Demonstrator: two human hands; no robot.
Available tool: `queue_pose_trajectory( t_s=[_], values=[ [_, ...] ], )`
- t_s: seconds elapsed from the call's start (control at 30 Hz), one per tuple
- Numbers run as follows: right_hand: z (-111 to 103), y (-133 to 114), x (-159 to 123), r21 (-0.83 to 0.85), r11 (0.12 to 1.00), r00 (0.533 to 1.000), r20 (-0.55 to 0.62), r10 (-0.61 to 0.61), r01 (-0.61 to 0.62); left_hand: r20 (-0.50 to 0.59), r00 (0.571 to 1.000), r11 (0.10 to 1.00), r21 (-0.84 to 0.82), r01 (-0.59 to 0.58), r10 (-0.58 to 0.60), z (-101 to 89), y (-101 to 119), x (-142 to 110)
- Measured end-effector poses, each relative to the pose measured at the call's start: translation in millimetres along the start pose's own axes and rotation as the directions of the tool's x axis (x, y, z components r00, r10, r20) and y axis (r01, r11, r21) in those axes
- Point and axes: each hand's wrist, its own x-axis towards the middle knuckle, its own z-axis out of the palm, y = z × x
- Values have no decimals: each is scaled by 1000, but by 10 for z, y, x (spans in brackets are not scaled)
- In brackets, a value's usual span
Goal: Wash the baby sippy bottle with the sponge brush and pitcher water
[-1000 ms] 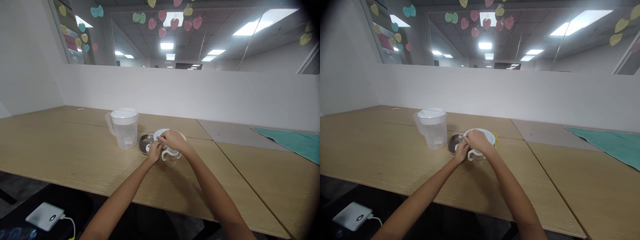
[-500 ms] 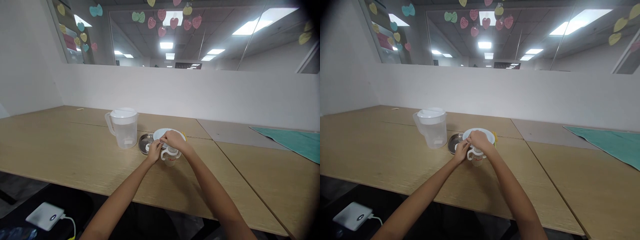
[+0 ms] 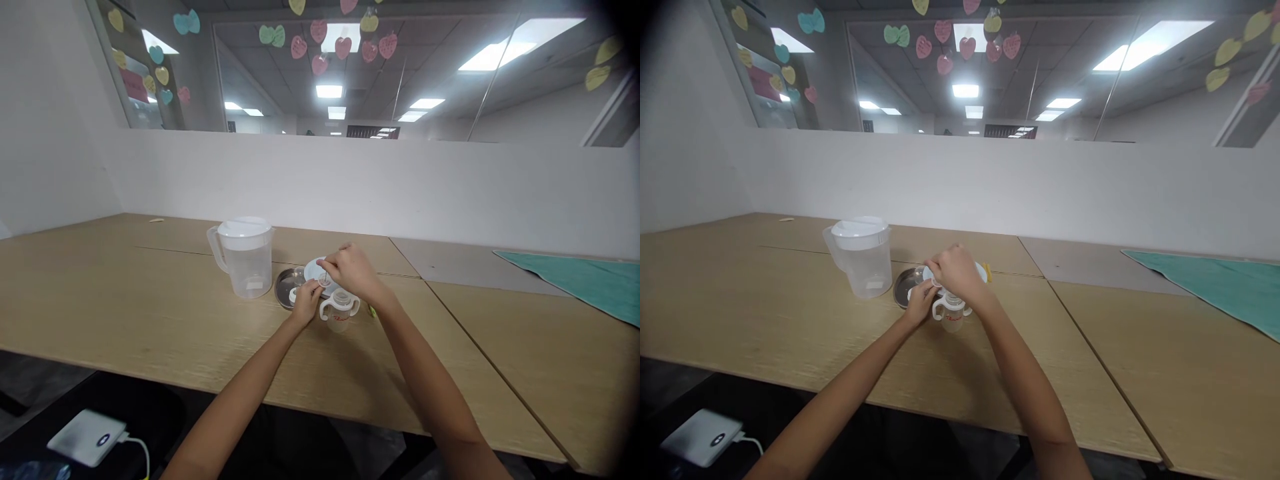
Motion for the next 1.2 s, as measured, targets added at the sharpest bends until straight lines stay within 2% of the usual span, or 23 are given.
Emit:
queue_pose_trajectory(
  t_s=[0.17, 0.23, 0.3, 0.37, 0.4, 0.43, 0.47, 0.53, 0.6, 0.63, 0.7, 0.8, 0.9, 0.97, 1.0, 1.03, 1.1, 1.17, 1.2],
  values=[
    [-257, 77, -122, 271, 961, 992, -99, 83, -54, 3, 1000, 1000, 5, 3, -3, -24, 46, 6],
    [-387, 125, -190, 440, 897, 965, -211, 156, -49, 22, 1000, 1000, 17, 2, -2, -36, 54, 5],
    [-509, 221, -263, 559, 828, 879, -375, 293, -38, 44, 999, 999, 36, -21, 20, -42, 54, 2],
    [-573, 394, -322, 592, 803, 748, -504, 432, -65, 48, 998, 998, 50, -39, 37, -42, 51, -3],
    [-568, 512, -338, 599, 796, 703, -527, 477, -90, 41, 999, 998, 50, -36, 34, -40, 49, -6],
    [-530, 647, -342, 614, 781, 687, -519, 508, -113, 31, 999, 999, 47, -27, 26, -37, 48, -8],
    [-460, 792, -333, 643, 755, 687, -490, 537, -131, 25, 999, 999, 44, -22, 21, -34, 48, -10],
    [-228, 1079, -283, 739, 650, 715, -357, 602, -179, 19, 999, 999, 42, -27, 26, -29, 48, -14],
    [85, 1300, -211, 828, 484, 750, -124, 650, -282, 19, 999, 998, 44, -44, 43, -26, 48, -17],
    [250, 1371, -178, 842, 395, 734, 2, 680, -369, 19, 999, 998, 46, -49, 48, -27, 47, -20],
    [559, 1428, -127, 803, 237, 655, 234, 719, -547, 22, 998, 997, 47, -55, 54, -31, 46, -24],
    [882, 1389, -94, 768, 181, 615, 323, 719, -615, 24, 997, 997, 43, -70, 69, -39, 51, -28],
    [1002, 1327, -80, 747, 189, 616, 348, 707, -638, 24, 997, 996, 48, -69, 68, -40, 67, -27],
    [994, 1278, -61, 735, 211, 634, 360, 684, -644, 28, 998, 997, 48, -65, 63, -35, 76, -26],
    [974, 1240, -46, 730, 234, 662, 374, 650, -642, 28, 998, 997, 43, -64, 62, -31, 77, -26],
    [951, 1189, -28, 721, 279, 709, 398, 582, -634, 26, 998, 997, 37, -62, 61, -27, 75, -26],
    [909, 1050, 16, 706, 419, 820, 456, 346, -570, 23, 998, 998, 26, -54, 53, -22, 61, -25],
    [887, 884, 61, 704, 564, 878, 472, 83, -431, 15, 999, 999, 22, -37, 36, -23, 39, -24],
    [885, 806, 80, 710, 606, 895, 446, 9, -360, 12, 1000, 1000, 19, -25, 25, -26, 26, -23]
  ],
)
